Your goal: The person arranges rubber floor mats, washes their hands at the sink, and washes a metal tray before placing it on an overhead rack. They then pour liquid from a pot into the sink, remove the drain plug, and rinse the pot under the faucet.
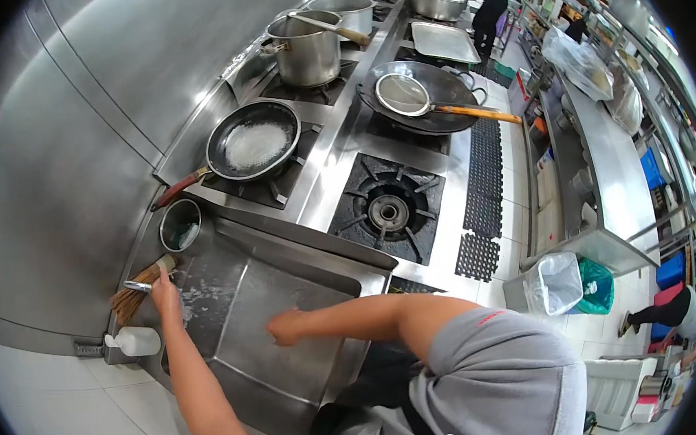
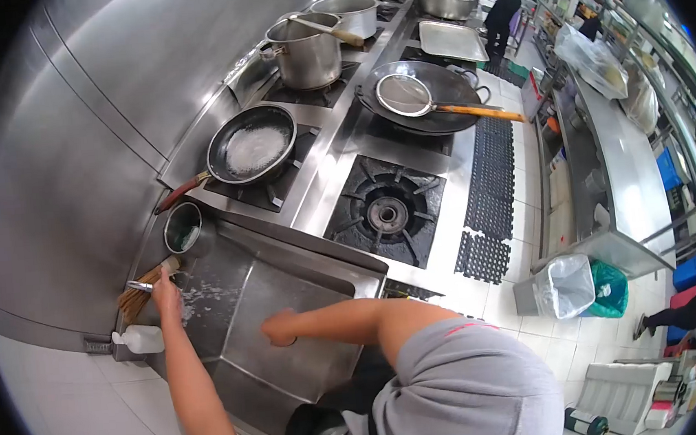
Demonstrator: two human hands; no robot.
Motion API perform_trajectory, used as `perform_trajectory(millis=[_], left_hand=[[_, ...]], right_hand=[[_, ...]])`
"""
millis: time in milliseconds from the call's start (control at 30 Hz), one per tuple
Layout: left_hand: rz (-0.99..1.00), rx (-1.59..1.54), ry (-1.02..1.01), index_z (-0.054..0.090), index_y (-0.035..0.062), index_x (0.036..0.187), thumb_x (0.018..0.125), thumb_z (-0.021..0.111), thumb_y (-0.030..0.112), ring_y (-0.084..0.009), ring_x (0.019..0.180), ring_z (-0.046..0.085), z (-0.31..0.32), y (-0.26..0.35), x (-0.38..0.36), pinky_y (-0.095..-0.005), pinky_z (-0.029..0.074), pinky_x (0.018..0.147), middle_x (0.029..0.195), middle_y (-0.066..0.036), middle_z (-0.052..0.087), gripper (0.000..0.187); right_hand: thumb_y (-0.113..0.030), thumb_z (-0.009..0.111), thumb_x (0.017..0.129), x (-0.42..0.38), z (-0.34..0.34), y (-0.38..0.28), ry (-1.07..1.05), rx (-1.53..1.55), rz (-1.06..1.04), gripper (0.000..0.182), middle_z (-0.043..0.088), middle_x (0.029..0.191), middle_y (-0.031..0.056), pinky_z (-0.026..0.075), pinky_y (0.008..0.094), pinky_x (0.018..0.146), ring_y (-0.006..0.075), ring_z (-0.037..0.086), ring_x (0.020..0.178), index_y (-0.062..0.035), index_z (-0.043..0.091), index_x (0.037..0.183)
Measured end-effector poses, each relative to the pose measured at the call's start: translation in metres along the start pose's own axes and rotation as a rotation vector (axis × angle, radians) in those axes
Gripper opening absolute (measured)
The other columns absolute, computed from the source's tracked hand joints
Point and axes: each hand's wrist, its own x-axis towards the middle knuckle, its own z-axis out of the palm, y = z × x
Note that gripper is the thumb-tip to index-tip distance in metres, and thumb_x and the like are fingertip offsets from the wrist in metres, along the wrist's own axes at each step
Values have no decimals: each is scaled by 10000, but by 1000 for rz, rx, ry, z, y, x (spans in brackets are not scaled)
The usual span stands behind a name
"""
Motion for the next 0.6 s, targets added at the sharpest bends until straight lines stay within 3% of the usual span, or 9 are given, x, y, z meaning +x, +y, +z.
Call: perform_trajectory(millis=[33, 133, 267, 333, 400, 433, 500, 533, 600], left_hand=[[-3, 51, -34, 584, -28, 782, 920, 514, 409, -138, 594, 439, -4, 2, -2, -316, 374, 570, 629, -41, 479, 463], [53, 276, 54, 605, -74, 815, 919, 513, 403, -178, 677, 501, -7, -28, 29, -345, 411, 645, 694, -78, 554, 497], [76, 274, 14, 590, -82, 757, 921, 503, 403, -210, 715, 553, 5, -47, 16, -375, 430, 670, 707, -108, 581, 520], [399, 767, 134, 597, -79, 741, 926, 489, 404, -239, 750, 593, 5, -69, 5, -380, 458, 690, 727, -139, 604, 528], [-152, 479, -169, 622, -72, 896, 921, 507, 358, -303, 817, 616, 8, -85, -35, -418, 472, 765, 745, -182, 629, 445], [-146, 715, -232, 578, -32, 1087, 873, 583, 342, -340, 948, 600, 19, -98, -66, -443, 460, 852, 913, -241, 634, 431], [194, 1305, -321, 435, 22, 1309, 775, 688, 373, -345, 1223, 452, 36, -126, -142, -437, 371, 1014, 1301, -234, 471, 688], [157, 1348, -527, 423, 39, 1336, 765, 695, 373, -349, 1253, 419, 40, -132, -165, -426, 331, 1051, 1326, -215, 461, 715], [31, 1283, -584, 539, 27, 1229, 743, 719, 356, -349, 1178, 496, 57, -160, -191, -416, 385, 1004, 1239, -213, 537, 614]], right_hand=[[-220, 566, 801, -18, 3, 9, 37, 69, -38, 252, 633, 952, 203, 473, 459, 799, 379, 596, 953, -42, 626, 968], [-132, 557, 762, -107, -15, 16, 111, 50, -23, 178, 647, 872, 182, 486, 454, 739, 377, 616, 852, -45, 651, 886], [-178, 582, 768, -239, -1, 56, 266, 233, 19, 160, 640, 790, 184, 484, 436, 679, 355, 620, 756, -42, 653, 812], [-189, 591, 761, -311, 22, 90, 307, 260, 115, 172, 635, 759, 184, 474, 430, 658, 338, 614, 709, -34, 661, 786], [-219, 628, 733, -389, 56, 123, 408, 313, 421, 196, 630, 714, 188, 478, 417, 643, 339, 614, 687, -30, 668, 764], [-231, 630, 734, -427, 89, 152, 441, 389, 613, 216, 632, 719, 193, 482, 415, 645, 343, 616, 688, -20, 664, 770], [-268, 648, 727, -504, 158, 199, 524, 268, 933, 243, 645, 742, 200, 498, 397, 666, 340, 630, 707, -28, 688, 728], [-243, 643, 717, -541, 192, 214, 566, 279, 1121, 226, 642, 754, 205, 495, 414, 670, 357, 623, 709, -20, 678, 711], [-165, 577, 702, -610, 292, 246, 777, 382, 1427, 188, 630, 760, 241, 505, 446, 696, 393, 620, 746, 2, 659, 675]])
